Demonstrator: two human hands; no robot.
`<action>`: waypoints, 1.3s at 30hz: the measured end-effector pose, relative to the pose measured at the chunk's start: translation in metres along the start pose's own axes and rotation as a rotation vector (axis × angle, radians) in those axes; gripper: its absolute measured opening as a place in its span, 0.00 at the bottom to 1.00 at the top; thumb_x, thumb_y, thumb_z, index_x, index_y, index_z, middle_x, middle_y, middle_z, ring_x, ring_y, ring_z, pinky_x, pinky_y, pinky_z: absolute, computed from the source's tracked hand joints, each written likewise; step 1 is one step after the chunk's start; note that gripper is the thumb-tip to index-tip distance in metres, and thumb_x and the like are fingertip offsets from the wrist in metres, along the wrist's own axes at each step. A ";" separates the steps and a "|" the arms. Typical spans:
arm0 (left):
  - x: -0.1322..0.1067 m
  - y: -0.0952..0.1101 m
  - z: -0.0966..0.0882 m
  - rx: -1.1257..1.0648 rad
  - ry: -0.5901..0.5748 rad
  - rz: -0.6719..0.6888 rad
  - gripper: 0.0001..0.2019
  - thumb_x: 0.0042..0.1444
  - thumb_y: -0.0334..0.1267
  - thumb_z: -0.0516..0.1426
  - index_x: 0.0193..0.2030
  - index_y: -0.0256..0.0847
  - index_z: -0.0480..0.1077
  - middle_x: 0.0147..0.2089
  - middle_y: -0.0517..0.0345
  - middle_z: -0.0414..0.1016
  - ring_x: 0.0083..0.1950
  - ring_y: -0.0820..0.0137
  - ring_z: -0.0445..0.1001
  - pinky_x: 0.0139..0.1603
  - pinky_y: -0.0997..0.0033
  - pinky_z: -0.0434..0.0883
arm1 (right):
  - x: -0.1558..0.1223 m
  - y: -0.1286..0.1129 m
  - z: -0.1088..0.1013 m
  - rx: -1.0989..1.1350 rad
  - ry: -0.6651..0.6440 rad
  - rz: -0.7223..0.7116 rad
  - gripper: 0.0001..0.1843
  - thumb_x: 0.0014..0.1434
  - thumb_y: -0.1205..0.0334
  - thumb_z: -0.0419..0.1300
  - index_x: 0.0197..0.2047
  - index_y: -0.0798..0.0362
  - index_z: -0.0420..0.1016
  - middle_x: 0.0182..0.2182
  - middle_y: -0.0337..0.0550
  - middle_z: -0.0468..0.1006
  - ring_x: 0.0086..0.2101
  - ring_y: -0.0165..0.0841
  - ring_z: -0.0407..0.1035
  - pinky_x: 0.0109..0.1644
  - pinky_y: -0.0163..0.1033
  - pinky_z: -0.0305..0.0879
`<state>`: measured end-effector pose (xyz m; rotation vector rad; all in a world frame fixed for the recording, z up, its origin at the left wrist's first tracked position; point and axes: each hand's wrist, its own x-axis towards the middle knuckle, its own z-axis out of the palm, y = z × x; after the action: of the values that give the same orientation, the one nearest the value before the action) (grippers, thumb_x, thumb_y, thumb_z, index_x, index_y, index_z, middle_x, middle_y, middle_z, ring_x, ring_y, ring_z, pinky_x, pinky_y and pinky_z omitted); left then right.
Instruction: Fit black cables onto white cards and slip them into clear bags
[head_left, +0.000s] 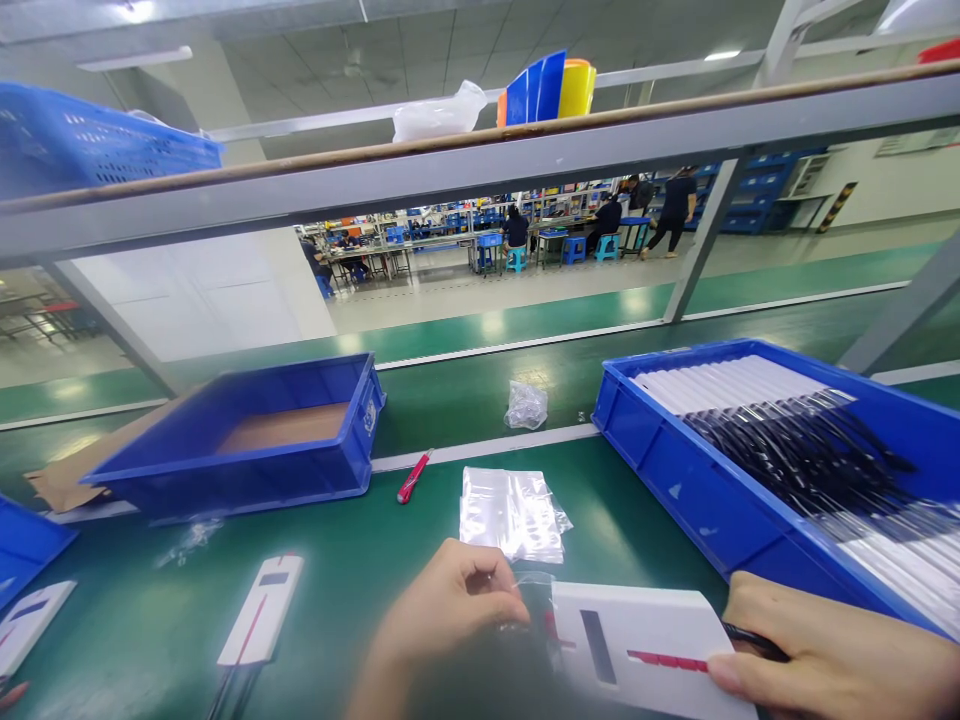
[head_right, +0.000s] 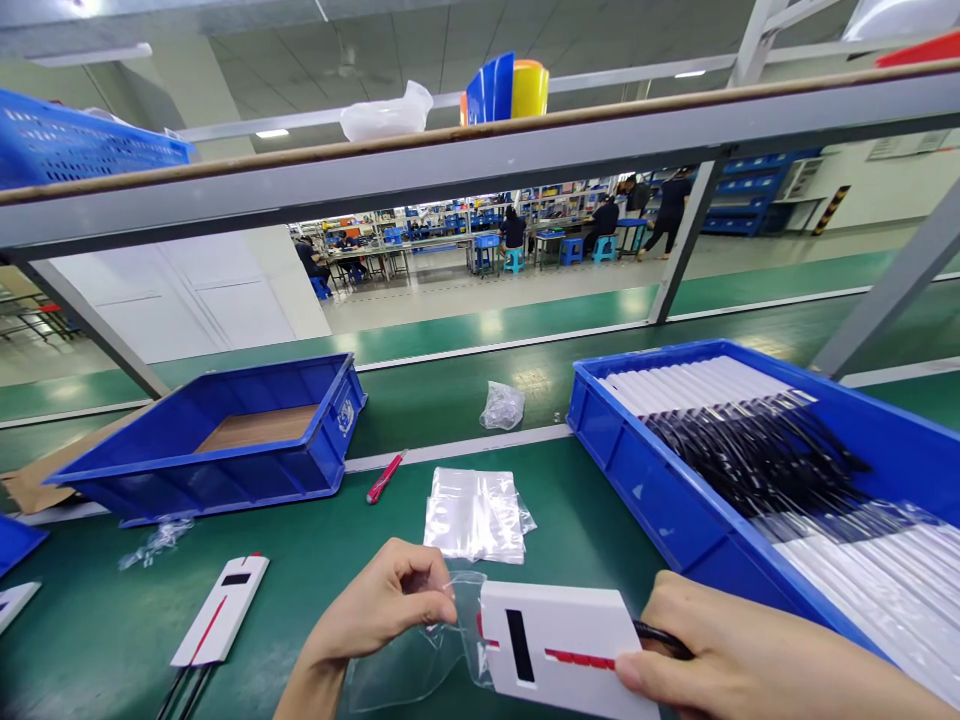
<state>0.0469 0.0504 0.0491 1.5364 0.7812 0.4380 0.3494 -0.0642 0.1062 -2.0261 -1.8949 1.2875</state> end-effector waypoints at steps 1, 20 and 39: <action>0.000 0.000 0.000 0.006 -0.002 -0.012 0.07 0.48 0.34 0.65 0.24 0.36 0.74 0.23 0.61 0.71 0.27 0.74 0.66 0.29 0.75 0.59 | 0.000 -0.001 -0.001 -0.002 -0.003 0.003 0.14 0.61 0.52 0.57 0.25 0.46 0.68 0.18 0.38 0.81 0.26 0.36 0.73 0.36 0.38 0.63; -0.011 0.015 0.012 0.322 0.078 0.163 0.17 0.58 0.32 0.60 0.53 0.53 0.77 0.40 0.65 0.78 0.28 0.76 0.58 0.33 0.75 0.59 | 0.011 0.029 0.003 -0.078 -0.080 -0.004 0.32 0.64 0.32 0.47 0.25 0.50 0.70 0.24 0.45 0.81 0.29 0.40 0.73 0.39 0.41 0.67; -0.010 0.008 0.017 0.159 0.102 0.080 0.21 0.58 0.33 0.59 0.58 0.51 0.74 0.37 0.63 0.73 0.28 0.76 0.60 0.31 0.75 0.59 | 0.005 0.019 0.001 -0.162 -0.074 0.025 0.31 0.65 0.34 0.46 0.25 0.49 0.70 0.24 0.45 0.82 0.30 0.41 0.73 0.45 0.44 0.64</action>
<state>0.0532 0.0313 0.0568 1.7086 0.8522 0.5272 0.3633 -0.0644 0.0917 -2.1113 -2.0762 1.2697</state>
